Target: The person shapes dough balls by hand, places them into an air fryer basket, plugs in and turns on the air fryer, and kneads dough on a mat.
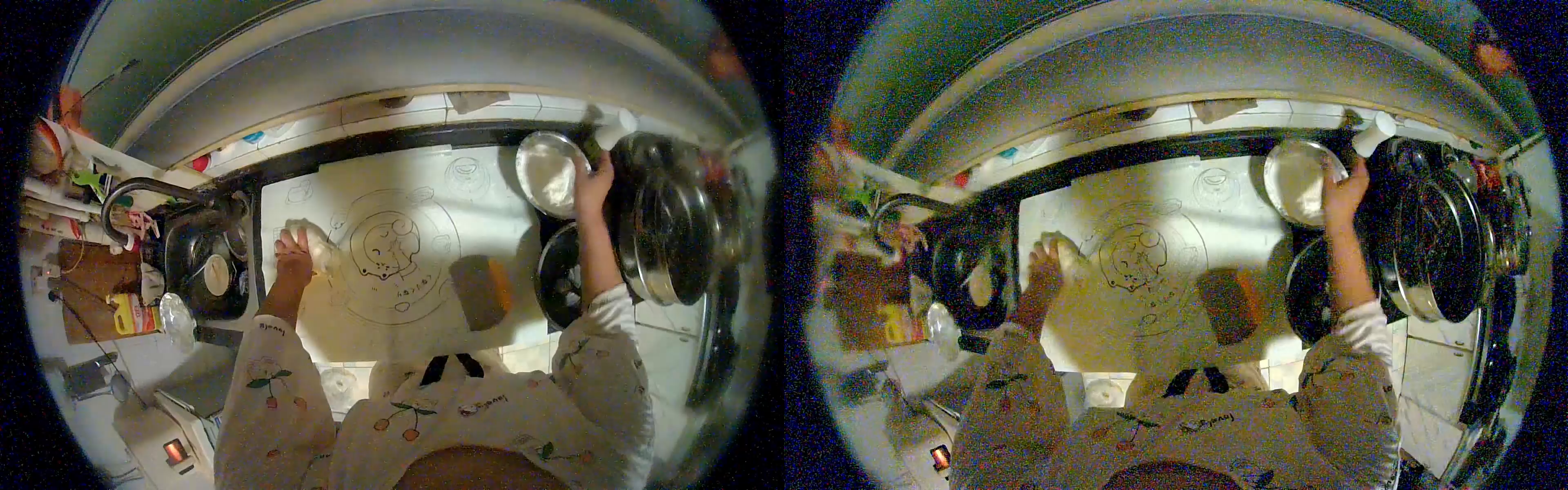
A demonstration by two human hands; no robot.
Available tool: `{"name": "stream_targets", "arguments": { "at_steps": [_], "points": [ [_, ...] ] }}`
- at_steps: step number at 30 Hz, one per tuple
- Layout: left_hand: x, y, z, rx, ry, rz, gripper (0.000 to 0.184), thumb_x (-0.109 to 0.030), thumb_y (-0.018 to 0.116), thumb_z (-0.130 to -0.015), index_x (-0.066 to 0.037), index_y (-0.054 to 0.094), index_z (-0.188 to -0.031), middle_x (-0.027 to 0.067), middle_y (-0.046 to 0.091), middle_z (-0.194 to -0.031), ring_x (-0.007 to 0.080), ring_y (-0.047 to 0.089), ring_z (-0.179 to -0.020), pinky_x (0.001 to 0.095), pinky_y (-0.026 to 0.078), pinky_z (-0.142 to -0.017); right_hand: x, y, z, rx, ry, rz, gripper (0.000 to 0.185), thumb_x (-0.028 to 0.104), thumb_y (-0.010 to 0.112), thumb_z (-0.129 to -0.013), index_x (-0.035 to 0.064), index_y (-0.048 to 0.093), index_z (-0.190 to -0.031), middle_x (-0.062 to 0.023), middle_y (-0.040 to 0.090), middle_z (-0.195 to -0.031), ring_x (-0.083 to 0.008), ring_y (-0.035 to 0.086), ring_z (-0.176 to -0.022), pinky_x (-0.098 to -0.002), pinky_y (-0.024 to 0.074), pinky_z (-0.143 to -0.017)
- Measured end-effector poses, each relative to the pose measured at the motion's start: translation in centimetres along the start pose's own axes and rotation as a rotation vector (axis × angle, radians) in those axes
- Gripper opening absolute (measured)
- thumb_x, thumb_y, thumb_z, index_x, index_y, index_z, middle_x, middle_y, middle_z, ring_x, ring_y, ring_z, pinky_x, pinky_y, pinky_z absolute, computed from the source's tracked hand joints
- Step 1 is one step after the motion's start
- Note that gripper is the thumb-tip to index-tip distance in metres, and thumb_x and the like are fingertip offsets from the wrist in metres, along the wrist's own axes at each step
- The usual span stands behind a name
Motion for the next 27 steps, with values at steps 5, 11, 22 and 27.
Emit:
{"name": "stream_targets", "arguments": {
  "at_steps": [5, 11, 22, 27],
  "points": [
    [-0.2, -1.5, 0.0, 0.084, 0.018, 0.064, 0.104, -0.023, 0.080, -0.059, -0.005, 0.017, -0.139, 0.0286, 0.020, -0.135, 0.0448, 0.037, -0.116, 0.0448, 0.044, -0.089, 11.8, -1.1, 17.5, 0.592, -0.220, 0.300, 0.051, 0.026, 0.074, -0.068, 0.0010, 0.055, -0.109, -0.0200, 0.056, -0.101, -0.0327, 0.057, -0.093, -0.0370, 0.0468, -0.080],
    [0.6, 3.1, -1.1, -0.142, 0.135, 0.041, 0.102, -0.027, 0.082, -0.057, -0.007, 0.022, -0.137, 0.0259, 0.032, -0.129, 0.0418, 0.038, -0.118, 0.0454, 0.043, -0.091, 10.0, -2.3, 25.9, 0.719, 0.175, 0.601, 0.082, 0.033, 0.080, -0.056, 0.0030, 0.042, -0.122, -0.0215, 0.050, -0.113, -0.0353, 0.050, -0.106, -0.0419, 0.0428, -0.088],
    [2.3, -2.3, 10.8, -0.033, 0.043, 1.044, 0.078, -0.035, 0.081, -0.059, 0.003, 0.044, -0.116, 0.0254, 0.054, -0.111, 0.0348, 0.053, -0.105, 0.0407, 0.044, -0.087, 4.9, 0.7, 24.0, 0.539, 0.675, 0.028, 0.032, 0.029, 0.066, -0.078, -0.0008, 0.058, -0.085, -0.0101, 0.061, -0.071, -0.0223, 0.055, -0.057, -0.0336, 0.0452, -0.053],
    [-5.0, -1.4, 12.5, 0.090, -0.073, 1.541, 0.071, -0.037, 0.079, -0.060, 0.006, 0.049, -0.109, 0.0218, 0.060, -0.101, 0.0296, 0.061, -0.090, 0.0372, 0.048, -0.077, -4.8, 10.6, 17.8, 0.246, 0.419, 0.119, 0.023, 0.026, 0.060, -0.084, 0.0033, 0.056, -0.084, -0.0028, 0.055, -0.066, -0.0134, 0.050, -0.055, -0.0293, 0.0396, -0.048]
  ]
}}
Point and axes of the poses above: each hand's wrist, its own z-axis away from the middle knuckle, its own y-axis out of the palm, x = y × z, the point moved 4 cm from there along -z, towards the middle knuckle
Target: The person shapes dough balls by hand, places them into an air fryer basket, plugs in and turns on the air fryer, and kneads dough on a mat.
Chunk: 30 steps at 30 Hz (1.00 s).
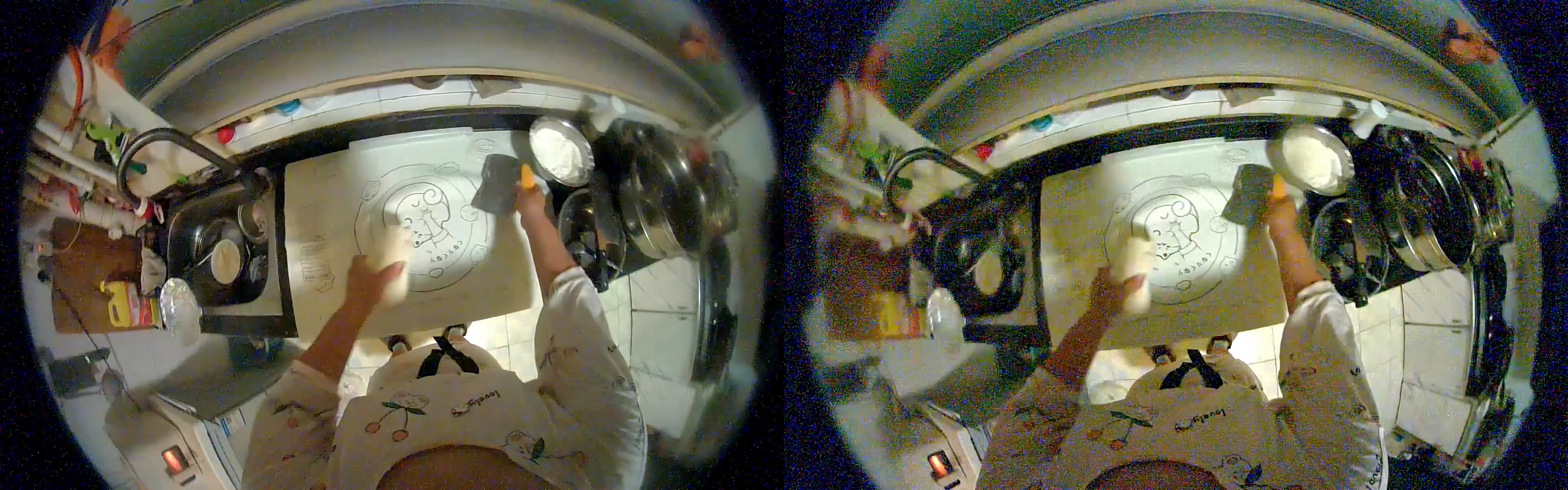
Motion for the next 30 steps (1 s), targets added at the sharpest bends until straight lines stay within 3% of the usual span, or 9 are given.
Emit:
{"name": "stream_targets", "arguments": {
  "at_steps": [1, 6, 10, 12, 14, 18, 20, 22, 30],
  "points": [
    [1.9, 2.2, -1.3, 0.033, 0.034, 0.078, 0.071, -0.037, 0.078, -0.060, 0.007, 0.049, -0.108, 0.0207, 0.061, -0.099, 0.0301, 0.061, -0.087, 0.0365, 0.049, -0.076, 2.5, -0.4, 0.7, 0.129, -0.197, -0.352, 0.023, 0.025, 0.060, -0.083, 0.0026, 0.056, -0.087, -0.0034, 0.055, -0.064, -0.0146, 0.050, -0.054, -0.0294, 0.0410, -0.050],
    [2.2, 7.7, -0.1, -0.052, 0.127, 0.078, 0.077, -0.039, 0.076, -0.063, 0.004, 0.043, -0.117, 0.0230, 0.056, -0.102, 0.0320, 0.057, -0.093, 0.0394, 0.045, -0.080, 14.8, -3.9, 9.6, -0.191, -0.656, 0.102, 0.027, 0.023, 0.055, -0.084, 0.0001, 0.058, -0.098, -0.0166, 0.061, -0.084, -0.0300, 0.059, -0.076, -0.0395, 0.0467, -0.068],
    [-5.0, 4.9, 5.3, -0.238, 0.515, -0.777, 0.069, -0.030, 0.072, -0.069, 0.002, 0.040, -0.122, 0.0251, 0.047, -0.115, 0.0369, 0.050, -0.102, 0.0406, 0.044, -0.084, 10.5, 4.3, 15.8, 0.577, -0.277, -0.124, 0.034, 0.030, 0.053, -0.085, -0.0002, 0.060, -0.098, -0.0174, 0.063, -0.079, -0.0313, 0.061, -0.072, -0.0404, 0.0479, -0.065],
    [-2.8, 6.6, 5.1, -0.008, 0.771, -0.773, 0.063, -0.021, 0.064, -0.073, 0.000, 0.038, -0.126, 0.0250, 0.040, -0.122, 0.0380, 0.042, -0.112, 0.0410, 0.041, -0.090, 10.1, 6.0, 14.9, 0.517, -0.287, -0.160, 0.035, 0.033, 0.052, -0.086, 0.0000, 0.062, -0.085, -0.0154, 0.063, -0.071, -0.0304, 0.060, -0.063, -0.0390, 0.0471, -0.062],
    [-0.5, 8.1, 5.3, 0.225, 1.016, -0.752, 0.059, -0.012, 0.056, -0.076, -0.001, 0.035, -0.130, 0.0248, 0.033, -0.130, 0.0390, 0.034, -0.122, 0.0415, 0.038, -0.097, 11.0, 6.6, 14.3, 0.676, 0.214, -0.243, 0.053, 0.043, 0.047, -0.089, -0.0033, 0.062, -0.069, -0.0060, 0.060, -0.065, -0.0167, 0.054, -0.060, -0.0284, 0.0430, -0.060],
    [3.0, 10.6, 3.2, 0.221, 0.982, -0.898, 0.052, -0.009, 0.047, -0.078, 0.004, 0.036, -0.127, 0.0233, 0.032, -0.134, 0.0390, 0.031, -0.126, 0.0432, 0.029, -0.105, 17.5, 2.4, 18.7, 0.807, -0.094, 0.111, 0.042, 0.038, 0.055, -0.085, 0.0032, 0.057, -0.060, -0.0082, 0.058, -0.061, -0.0182, 0.052, -0.056, -0.0321, 0.0411, -0.053],
    [4.6, 12.2, 2.2, 0.209, 0.949, -0.766, 0.051, -0.010, 0.044, -0.079, 0.006, 0.036, -0.127, 0.0249, 0.030, -0.135, 0.0389, 0.028, -0.127, 0.0439, 0.026, -0.106, 17.9, 1.8, 22.3, 0.628, -0.496, 0.337, 0.033, 0.033, 0.057, -0.083, 0.0047, 0.059, -0.066, -0.0098, 0.057, -0.061, -0.0235, 0.052, -0.052, -0.0333, 0.0412, -0.050],
    [4.6, 11.9, 1.7, 0.197, 0.904, -0.654, 0.051, -0.011, 0.044, -0.080, 0.007, 0.036, -0.127, 0.0261, 0.029, -0.136, 0.0390, 0.026, -0.129, 0.0441, 0.024, -0.107, 14.4, 4.0, 22.4, 0.413, -0.730, -0.015, 0.029, 0.030, 0.056, -0.083, 0.0044, 0.060, -0.070, -0.0121, 0.057, -0.063, -0.0283, 0.053, -0.054, -0.0356, 0.0425, -0.051],
    [-0.3, 8.3, 3.3, 0.102, 0.840, -0.752, 0.069, -0.025, 0.054, -0.079, 0.009, 0.026, -0.132, 0.0256, 0.026, -0.138, 0.0356, 0.023, -0.131, 0.0434, 0.018, -0.109, 19.4, 11.9, 15.7, 0.147, -0.766, 0.381, 0.032, 0.033, 0.050, -0.086, 0.0052, 0.063, -0.079, -0.0166, 0.059, -0.070, -0.0367, 0.057, -0.065, -0.0438, 0.0453, -0.062]
  ]
}}
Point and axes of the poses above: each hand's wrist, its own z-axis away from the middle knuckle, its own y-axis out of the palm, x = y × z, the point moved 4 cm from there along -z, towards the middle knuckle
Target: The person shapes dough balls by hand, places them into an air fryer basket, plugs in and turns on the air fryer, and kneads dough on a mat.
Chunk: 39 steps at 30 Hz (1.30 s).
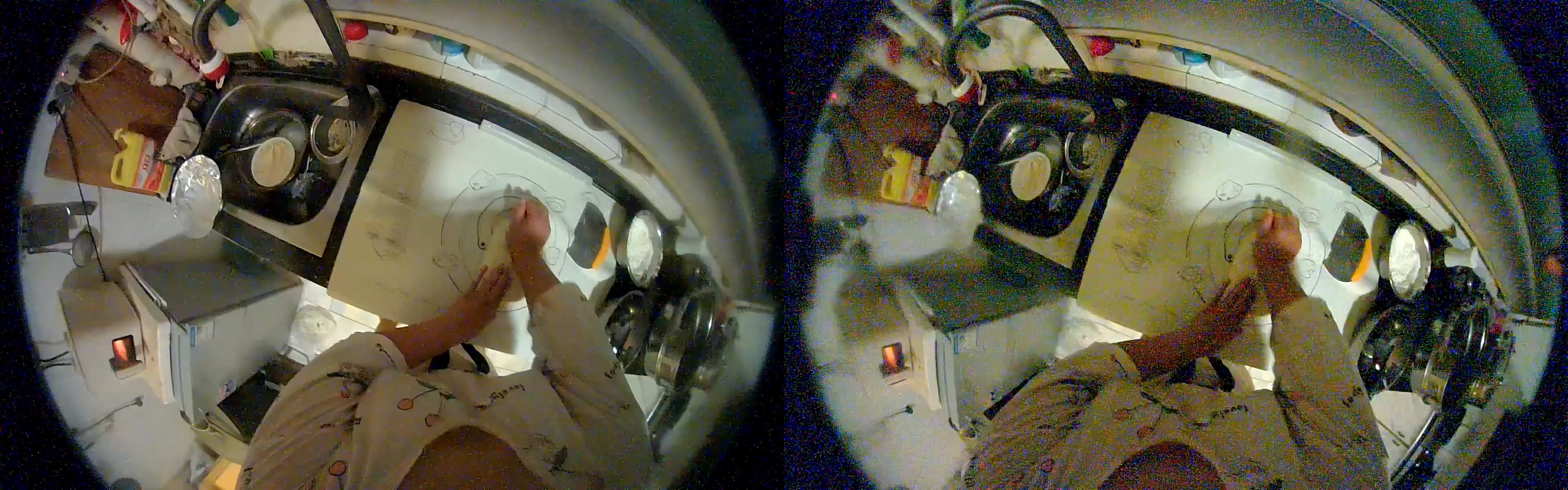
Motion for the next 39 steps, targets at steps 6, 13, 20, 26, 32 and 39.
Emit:
{"name": "stream_targets", "arguments": {
  "at_steps": [6, 13, 20, 26, 32, 39],
  "points": [
    [0.7, 2.7, 0.6, 0.118, 0.033, 0.019, 0.082, -0.032, 0.061, -0.076, 0.009, 0.021, -0.135, 0.0236, 0.023, -0.141, 0.0360, 0.019, -0.133, 0.0429, 0.015, -0.110, 1.0, -4.7, 2.3, 0.302, 0.247, -0.161, 0.052, 0.052, 0.042, -0.087, 0.0070, 0.068, -0.079, -0.0185, 0.061, -0.065, -0.0348, 0.061, -0.064, -0.0426, 0.0463, -0.061],
    [1.0, 0.0, 0.3, 0.197, -0.019, 0.172, 0.083, -0.031, 0.062, -0.076, 0.010, 0.020, -0.135, 0.0251, 0.020, -0.141, 0.0358, 0.016, -0.134, 0.0420, 0.014, -0.110, 2.0, -4.7, 6.5, 0.536, 0.000, 0.194, 0.035, 0.031, 0.046, -0.086, 0.0050, 0.061, -0.068, -0.0164, 0.059, -0.066, -0.0355, 0.058, -0.059, -0.0479, 0.0450, -0.059],
    [0.5, -1.4, -0.2, 0.142, -0.069, 0.064, 0.086, -0.038, 0.063, -0.074, 0.008, 0.022, -0.134, 0.0263, 0.017, -0.142, 0.0379, 0.015, -0.134, 0.0423, 0.014, -0.110, 0.7, -2.5, 1.4, -0.056, -0.268, -0.119, 0.020, 0.025, 0.058, -0.079, 0.0085, 0.059, -0.068, -0.0111, 0.059, -0.066, -0.0293, 0.056, -0.054, -0.0393, 0.0463, -0.048],
    [1.0, 0.7, 0.4, 0.089, 0.008, 0.027, 0.083, -0.037, 0.064, -0.073, 0.005, 0.026, -0.134, 0.0256, 0.018, -0.142, 0.0384, 0.017, -0.133, 0.0423, 0.015, -0.110, 1.3, -4.2, 1.9, 0.167, -0.354, -0.202, 0.034, 0.038, 0.049, -0.084, 0.0067, 0.063, -0.085, -0.0168, 0.063, -0.084, -0.0363, 0.060, -0.072, -0.0471, 0.0471, -0.064],
    [0.9, -0.8, 1.0, 0.282, -0.031, 0.148, 0.081, -0.031, 0.064, -0.074, 0.005, 0.025, -0.134, 0.0243, 0.018, -0.143, 0.0374, 0.015, -0.134, 0.0422, 0.015, -0.110, 3.6, -7.4, 6.3, 0.178, -0.227, -0.069, 0.040, 0.037, 0.053, -0.082, 0.0107, 0.054, -0.053, -0.0105, 0.049, -0.046, -0.0334, 0.054, -0.048, -0.0434, 0.0433, -0.050],
    [2.0, -1.9, -0.4, 0.082, -0.086, 0.236, 0.085, -0.031, 0.066, -0.071, 0.007, 0.024, -0.134, 0.0240, 0.018, -0.142, 0.0370, 0.013, -0.135, 0.0443, 0.016, -0.109, 3.1, -1.1, -0.5, 0.124, -0.240, 0.033, 0.026, 0.025, 0.047, -0.084, 0.0077, 0.056, -0.066, -0.0150, 0.058, -0.070, -0.0342, 0.055, -0.065, -0.0461, 0.0411, -0.056]
  ]
}}
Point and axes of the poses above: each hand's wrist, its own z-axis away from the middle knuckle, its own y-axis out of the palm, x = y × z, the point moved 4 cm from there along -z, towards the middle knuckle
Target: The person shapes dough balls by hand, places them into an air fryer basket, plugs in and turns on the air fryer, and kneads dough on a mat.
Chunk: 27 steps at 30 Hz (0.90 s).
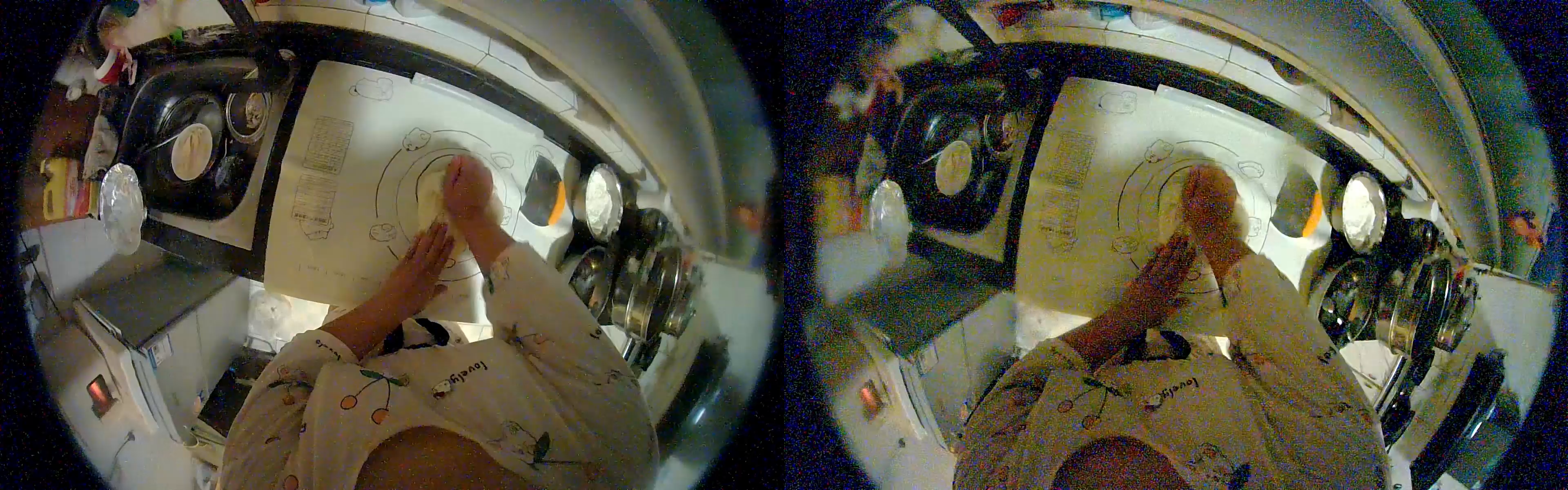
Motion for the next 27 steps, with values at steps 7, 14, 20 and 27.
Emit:
{"name": "stream_targets", "arguments": {
  "at_steps": [7, 14, 20, 27],
  "points": [
    [0.7, 0.3, 0.2, 0.009, -0.002, -0.017, 0.087, -0.032, 0.068, -0.071, 0.007, 0.024, -0.134, 0.0232, 0.020, -0.142, 0.0362, 0.017, -0.133, 0.0438, 0.014, -0.110, 0.5, -1.9, 1.0, 0.058, 0.178, -0.121, 0.035, 0.033, 0.047, -0.086, 0.0058, 0.058, -0.069, -0.0147, 0.058, -0.068, -0.0347, 0.056, -0.062, -0.0447, 0.0436, -0.057],
    [1.0, 1.2, 0.6, 0.199, -0.007, -0.005, 0.091, -0.037, 0.069, -0.069, 0.007, 0.024, -0.134, 0.0243, 0.020, -0.141, 0.0373, 0.016, -0.133, 0.0428, 0.011, -0.111, 1.4, -2.7, 7.1, 0.168, -0.073, -0.070, 0.034, 0.036, 0.047, -0.085, 0.0081, 0.060, -0.069, -0.0130, 0.058, -0.062, -0.0344, 0.056, -0.054, -0.0456, 0.0444, -0.052],
    [1.1, 0.4, -0.8, -0.055, -0.043, 0.017, 0.097, -0.040, 0.071, -0.065, 0.006, 0.024, -0.135, 0.0247, 0.015, -0.143, 0.0360, 0.009, -0.136, 0.0425, 0.008, -0.111, -0.8, 1.2, -2.7, -0.103, 0.041, -0.065, 0.032, 0.033, 0.049, -0.086, 0.0072, 0.057, -0.070, -0.0144, 0.060, -0.068, -0.0335, 0.058, -0.062, -0.0454, 0.0456, -0.056],
    [1.1, 1.1, 0.1, 0.152, -0.052, -0.034, 0.092, -0.041, 0.072, -0.063, 0.005, 0.031, -0.131, 0.0169, 0.029, -0.139, 0.0353, 0.017, -0.133, 0.0459, 0.008, -0.111, 2.0, -5.0, 6.6, 0.264, 0.160, -0.067, 0.032, 0.038, 0.054, -0.081, 0.0094, 0.059, -0.067, -0.0121, 0.059, -0.064, -0.0331, 0.057, -0.059, -0.0453, 0.0436, -0.052]
  ]
}}
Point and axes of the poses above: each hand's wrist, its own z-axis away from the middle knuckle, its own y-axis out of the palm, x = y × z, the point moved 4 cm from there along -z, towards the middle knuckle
